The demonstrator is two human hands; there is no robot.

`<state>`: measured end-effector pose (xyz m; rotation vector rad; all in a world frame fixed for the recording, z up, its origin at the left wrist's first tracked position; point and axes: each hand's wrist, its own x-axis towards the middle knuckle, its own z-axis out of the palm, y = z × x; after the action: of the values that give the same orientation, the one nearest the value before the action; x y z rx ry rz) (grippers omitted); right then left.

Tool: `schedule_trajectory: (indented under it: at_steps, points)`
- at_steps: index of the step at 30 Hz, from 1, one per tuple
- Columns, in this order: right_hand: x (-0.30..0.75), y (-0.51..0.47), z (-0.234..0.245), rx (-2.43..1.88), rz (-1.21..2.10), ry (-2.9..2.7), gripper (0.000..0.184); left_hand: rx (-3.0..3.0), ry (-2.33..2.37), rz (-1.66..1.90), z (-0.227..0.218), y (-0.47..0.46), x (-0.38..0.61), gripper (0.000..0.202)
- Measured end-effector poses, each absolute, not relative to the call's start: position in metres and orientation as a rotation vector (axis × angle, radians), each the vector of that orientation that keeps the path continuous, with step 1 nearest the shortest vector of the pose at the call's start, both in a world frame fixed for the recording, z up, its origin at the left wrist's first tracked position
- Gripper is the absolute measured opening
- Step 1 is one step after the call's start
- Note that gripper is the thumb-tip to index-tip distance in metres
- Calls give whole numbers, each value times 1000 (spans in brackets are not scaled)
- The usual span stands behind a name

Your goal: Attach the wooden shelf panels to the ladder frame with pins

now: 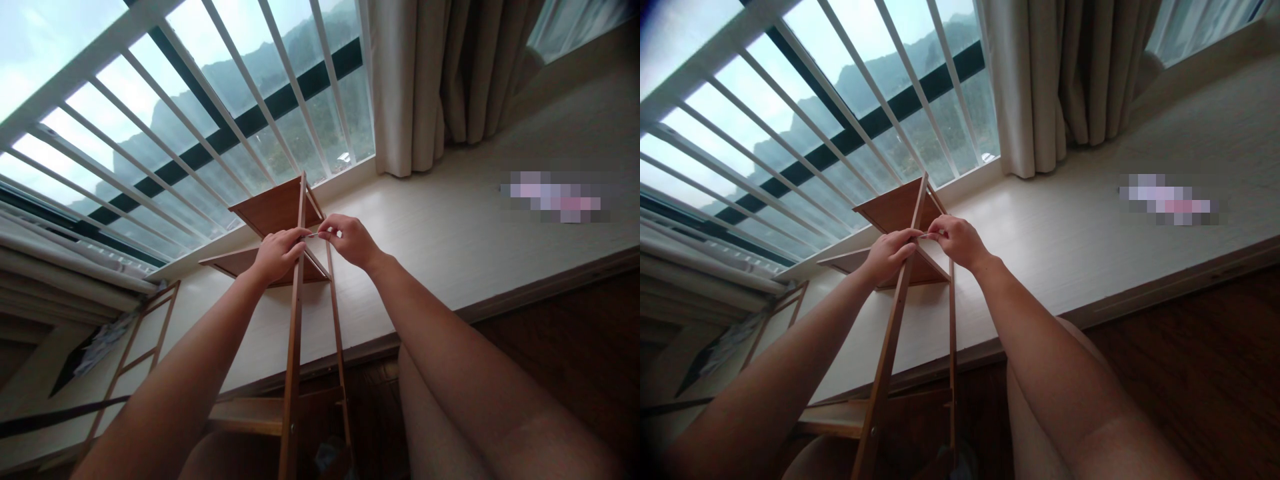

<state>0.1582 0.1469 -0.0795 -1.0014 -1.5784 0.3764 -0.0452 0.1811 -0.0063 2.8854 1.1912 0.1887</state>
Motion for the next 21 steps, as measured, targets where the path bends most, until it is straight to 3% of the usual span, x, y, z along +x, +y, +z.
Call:
schedule_trajectory:
  at_steps: [21]
  points:
    - [155,143,-75,-1100,230,-1652,12,2880,1204,192,-5,179,-45,41]
